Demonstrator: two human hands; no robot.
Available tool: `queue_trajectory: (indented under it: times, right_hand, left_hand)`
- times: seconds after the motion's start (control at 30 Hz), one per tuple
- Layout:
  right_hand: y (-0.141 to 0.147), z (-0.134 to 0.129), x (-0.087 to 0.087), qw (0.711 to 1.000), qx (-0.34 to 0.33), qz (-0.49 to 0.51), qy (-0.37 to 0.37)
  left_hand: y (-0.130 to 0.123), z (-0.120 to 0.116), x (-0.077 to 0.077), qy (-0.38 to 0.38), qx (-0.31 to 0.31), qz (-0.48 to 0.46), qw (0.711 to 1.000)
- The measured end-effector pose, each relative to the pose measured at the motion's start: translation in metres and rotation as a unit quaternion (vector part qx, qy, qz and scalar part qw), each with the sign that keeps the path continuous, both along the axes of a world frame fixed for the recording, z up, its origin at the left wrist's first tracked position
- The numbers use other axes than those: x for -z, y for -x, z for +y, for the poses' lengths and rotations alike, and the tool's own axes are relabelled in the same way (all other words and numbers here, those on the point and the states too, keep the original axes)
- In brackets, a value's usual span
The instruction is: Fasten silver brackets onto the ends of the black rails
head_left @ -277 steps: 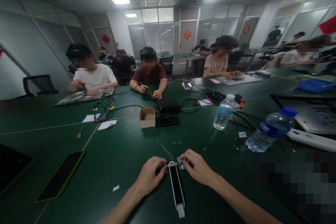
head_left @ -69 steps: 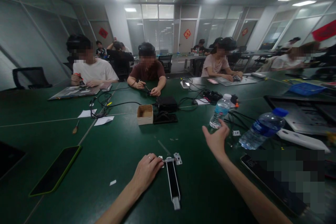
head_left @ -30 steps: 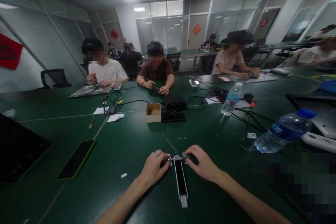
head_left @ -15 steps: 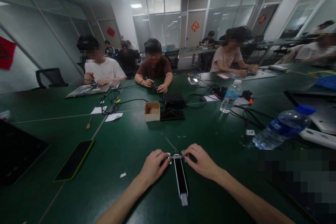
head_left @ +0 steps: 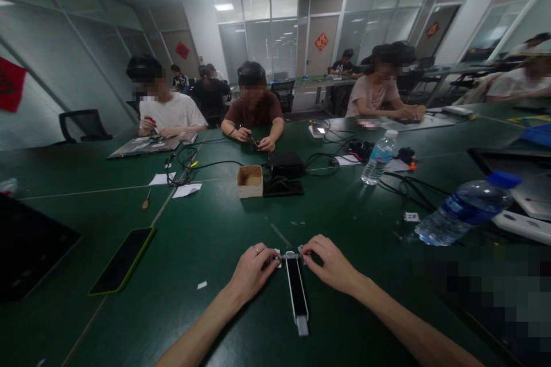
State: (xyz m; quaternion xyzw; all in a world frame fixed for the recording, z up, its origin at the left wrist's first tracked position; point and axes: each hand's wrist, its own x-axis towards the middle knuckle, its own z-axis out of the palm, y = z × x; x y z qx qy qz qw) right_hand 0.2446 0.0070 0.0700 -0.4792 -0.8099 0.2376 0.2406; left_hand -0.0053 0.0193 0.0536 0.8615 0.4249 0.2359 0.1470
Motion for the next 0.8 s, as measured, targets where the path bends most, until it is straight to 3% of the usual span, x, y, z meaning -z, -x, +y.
queue_trajectory:
  times: [0.8]
  right_hand:
    - [-0.0009,-0.0008,0.0020,1.000,-0.001,-0.009,-0.002]
  left_hand:
    - [0.0005,0.0016,0.0065,-0.091,0.018,0.010,0.996]
